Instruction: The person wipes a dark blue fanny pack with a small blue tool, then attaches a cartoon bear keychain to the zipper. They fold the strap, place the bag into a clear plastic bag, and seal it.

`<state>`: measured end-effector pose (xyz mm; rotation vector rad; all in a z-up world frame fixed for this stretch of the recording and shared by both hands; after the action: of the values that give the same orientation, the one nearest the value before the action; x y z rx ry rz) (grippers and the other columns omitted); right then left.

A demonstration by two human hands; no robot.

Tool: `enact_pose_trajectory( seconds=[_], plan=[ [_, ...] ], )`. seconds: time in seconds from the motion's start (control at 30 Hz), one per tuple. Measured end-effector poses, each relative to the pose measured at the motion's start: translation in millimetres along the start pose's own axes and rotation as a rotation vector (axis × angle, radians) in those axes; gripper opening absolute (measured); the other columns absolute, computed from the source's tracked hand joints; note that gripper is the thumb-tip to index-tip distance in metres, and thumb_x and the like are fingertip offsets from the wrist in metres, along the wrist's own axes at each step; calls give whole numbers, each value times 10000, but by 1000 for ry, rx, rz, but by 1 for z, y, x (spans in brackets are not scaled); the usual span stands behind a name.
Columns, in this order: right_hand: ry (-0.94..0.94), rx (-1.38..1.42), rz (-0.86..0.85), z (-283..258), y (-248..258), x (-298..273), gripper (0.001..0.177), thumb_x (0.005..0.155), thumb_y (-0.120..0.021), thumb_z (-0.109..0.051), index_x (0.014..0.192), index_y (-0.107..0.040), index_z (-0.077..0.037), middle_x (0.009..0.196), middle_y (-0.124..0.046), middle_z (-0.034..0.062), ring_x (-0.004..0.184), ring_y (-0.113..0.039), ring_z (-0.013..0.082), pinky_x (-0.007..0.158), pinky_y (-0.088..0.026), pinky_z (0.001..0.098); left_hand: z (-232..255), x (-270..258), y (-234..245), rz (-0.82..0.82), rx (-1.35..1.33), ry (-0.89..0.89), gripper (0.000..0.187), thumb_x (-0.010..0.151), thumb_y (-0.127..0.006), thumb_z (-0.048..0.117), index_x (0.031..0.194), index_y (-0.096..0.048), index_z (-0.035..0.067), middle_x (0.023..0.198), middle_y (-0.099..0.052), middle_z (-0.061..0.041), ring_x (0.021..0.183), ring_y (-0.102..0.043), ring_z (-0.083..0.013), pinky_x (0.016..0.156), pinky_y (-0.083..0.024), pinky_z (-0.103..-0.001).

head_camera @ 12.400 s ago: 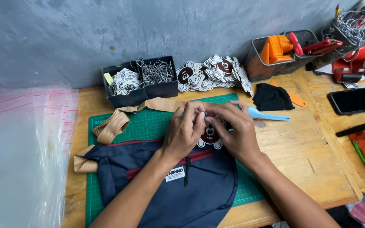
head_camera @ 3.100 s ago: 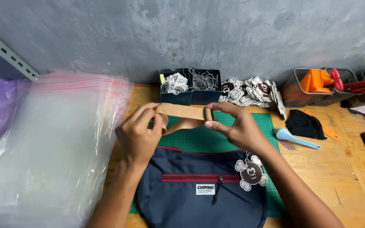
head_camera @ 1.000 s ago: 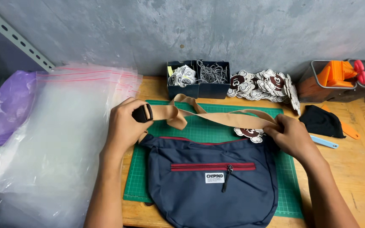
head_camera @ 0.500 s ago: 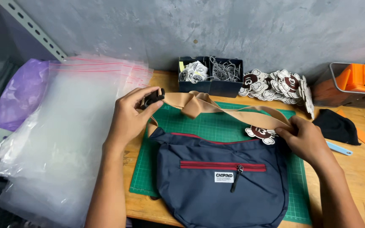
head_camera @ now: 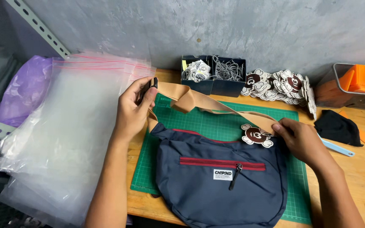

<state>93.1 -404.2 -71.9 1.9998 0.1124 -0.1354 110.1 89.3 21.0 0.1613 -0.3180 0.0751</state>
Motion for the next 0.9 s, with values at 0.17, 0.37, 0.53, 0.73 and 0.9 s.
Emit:
enact_pose_trajectory(
  seconds=[0.17,0.37,0.53,0.73,0.9],
  plan=[
    [-14,0,25,12,-2,5,462,1164,-642,-406,813,-604,-108,696,-583,114,730,-509,271,737,-442,416,-4,-1,0,105,-13,-17,451,1156,-666,341,1476,-692,25,943,-668,-4,798,-610,-73,721,-557,-241],
    [-138,-52,53,27,9,0,451,1169,-633,-397,844,-666,-87,722,-683,199,754,-575,389,774,-451,457,-22,2,55,453,-385,-7,264,1179,-660,357,1248,-682,104,905,-569,28,770,-570,-72,755,-548,-267],
    [-154,-64,125,27,4,0,415,1173,-629,-369,908,-760,-78,815,-774,270,858,-680,543,787,-456,513,-14,-4,52,569,-387,-51,274,1183,-621,370,1194,-680,103,962,-588,20,755,-569,-104,701,-560,-299],
    [-145,-14,219,12,27,-7,369,1168,-631,-323,895,-765,-114,802,-800,192,833,-714,482,805,-469,498,-4,-6,54,622,-489,-122,379,1154,-585,499,1163,-692,136,838,-581,47,735,-519,-59,612,-418,-274],
    [-62,58,177,4,30,-12,305,1167,-645,-277,928,-644,-86,729,-627,155,737,-502,344,765,-429,455,-26,4,40,438,-568,30,231,1104,-668,142,1296,-723,26,1235,-714,-60,956,-577,-110,678,-497,-263]
  ],
)
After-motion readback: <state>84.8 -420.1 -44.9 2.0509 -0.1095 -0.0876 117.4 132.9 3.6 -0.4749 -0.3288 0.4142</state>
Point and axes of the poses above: each hand's wrist, its own x-axis towards the middle knuckle, its own y-axis out of the back of the hand, z = x × y, the point moved 9 cm from there along x, towards the middle knuckle
